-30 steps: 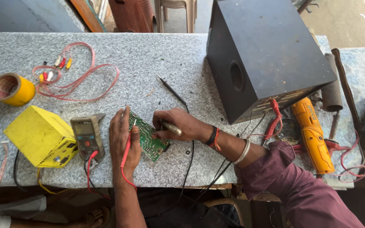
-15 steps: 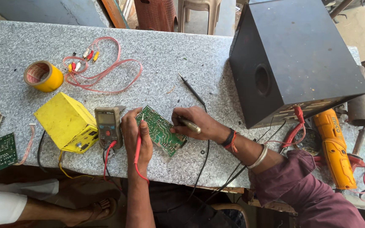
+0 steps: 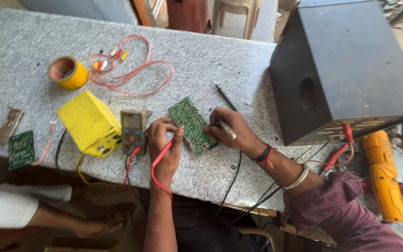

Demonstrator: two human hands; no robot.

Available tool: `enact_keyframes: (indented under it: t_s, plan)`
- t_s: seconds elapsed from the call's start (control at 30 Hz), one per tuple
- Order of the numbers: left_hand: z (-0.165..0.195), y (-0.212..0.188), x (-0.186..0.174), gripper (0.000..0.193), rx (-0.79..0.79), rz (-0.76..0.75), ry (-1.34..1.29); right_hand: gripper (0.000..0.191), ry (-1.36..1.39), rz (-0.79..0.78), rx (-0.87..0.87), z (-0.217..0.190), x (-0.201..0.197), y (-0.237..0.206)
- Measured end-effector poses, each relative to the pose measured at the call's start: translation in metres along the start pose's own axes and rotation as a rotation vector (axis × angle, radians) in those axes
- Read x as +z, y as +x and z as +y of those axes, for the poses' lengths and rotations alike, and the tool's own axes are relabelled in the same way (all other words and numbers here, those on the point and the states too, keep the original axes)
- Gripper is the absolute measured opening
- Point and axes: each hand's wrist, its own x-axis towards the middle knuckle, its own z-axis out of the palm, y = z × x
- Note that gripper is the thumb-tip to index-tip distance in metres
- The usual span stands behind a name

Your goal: The person uses a multimeter to test a green circuit board, touching probes to various points on the board. They also use a small metal tool to scrape or clean specific areas while continuing to probe the board.

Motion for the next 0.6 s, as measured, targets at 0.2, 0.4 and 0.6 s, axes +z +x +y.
enact_keyframes:
  t_s: [0.2,0.4,0.6]
  plan:
    - [0.006,0.004,-0.002,0.043,0.021,0.018,-0.016,0.031,0.061,-0.053,0.151,0.004,-0.001,-0.001]
    - [0.008,0.001,-0.002,0.043,-0.041,0.0,-0.029,0.057,0.132,0.074,0.048,0.013,-0.014,-0.008]
    - [0.013,0.005,-0.003,0.038,-0.061,0.012,0.015,0.024,0.252,-0.043,0.085,0.005,-0.008,-0.007]
